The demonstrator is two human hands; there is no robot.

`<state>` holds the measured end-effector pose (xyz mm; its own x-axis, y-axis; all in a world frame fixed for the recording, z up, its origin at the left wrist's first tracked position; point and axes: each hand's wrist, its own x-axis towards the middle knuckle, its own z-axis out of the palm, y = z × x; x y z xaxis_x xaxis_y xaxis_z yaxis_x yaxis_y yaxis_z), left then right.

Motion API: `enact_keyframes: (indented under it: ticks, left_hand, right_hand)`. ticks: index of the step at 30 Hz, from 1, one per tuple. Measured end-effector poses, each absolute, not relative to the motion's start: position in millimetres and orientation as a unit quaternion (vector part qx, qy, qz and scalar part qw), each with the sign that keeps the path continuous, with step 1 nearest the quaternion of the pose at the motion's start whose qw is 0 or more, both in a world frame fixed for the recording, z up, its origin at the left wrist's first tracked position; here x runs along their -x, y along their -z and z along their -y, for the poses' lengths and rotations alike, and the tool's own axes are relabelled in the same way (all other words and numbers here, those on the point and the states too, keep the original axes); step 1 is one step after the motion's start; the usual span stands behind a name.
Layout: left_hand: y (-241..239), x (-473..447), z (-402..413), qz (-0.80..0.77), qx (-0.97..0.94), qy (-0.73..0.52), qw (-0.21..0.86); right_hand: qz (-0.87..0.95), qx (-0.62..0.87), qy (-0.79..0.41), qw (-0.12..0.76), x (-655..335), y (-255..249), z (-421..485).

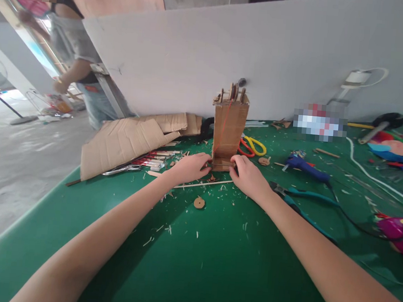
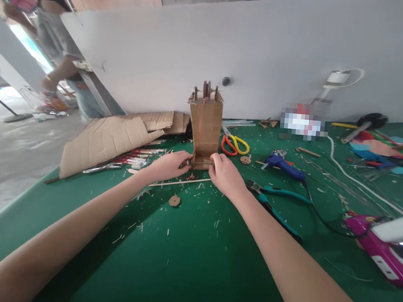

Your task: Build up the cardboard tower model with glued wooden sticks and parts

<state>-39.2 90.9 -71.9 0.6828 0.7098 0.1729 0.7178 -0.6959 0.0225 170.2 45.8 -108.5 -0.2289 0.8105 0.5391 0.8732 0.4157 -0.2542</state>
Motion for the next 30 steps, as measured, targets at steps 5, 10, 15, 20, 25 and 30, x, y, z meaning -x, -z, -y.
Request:
enact_keyframes:
  ticks: [5,10,15,20,25,30]
  left_hand:
    - [70,39,-90,0.37,0.925,0.057,0.069]
    - [68,41,-90,0.37,0.923,0.055,0.089]
    - [71,39,-89,0.391,0.915,0.036,0.093]
    - [72,38,-94,0.428,0.903,0.04,0.017]
    - [76,40,-104,0.468,0.881,0.06,-0.032]
    - [74,44,-107,0.463,0.879,0.104,-0.046]
  right_hand:
    - [0.777,0.548,0.041,0.309,-171,107,-45]
    - [0.768,0.558,0.031,0.314,-171,107,-46]
    - [0.774,0.55,0.042,0.311,-172,107,-47]
    - [0.782,0.543,0.039,0.303,-172,107,-48]
    - [0.807,0.509,0.047,0.296,-171,106,-48]
    - [0.812,0.501,0.049,0.295,-171,106,-47]
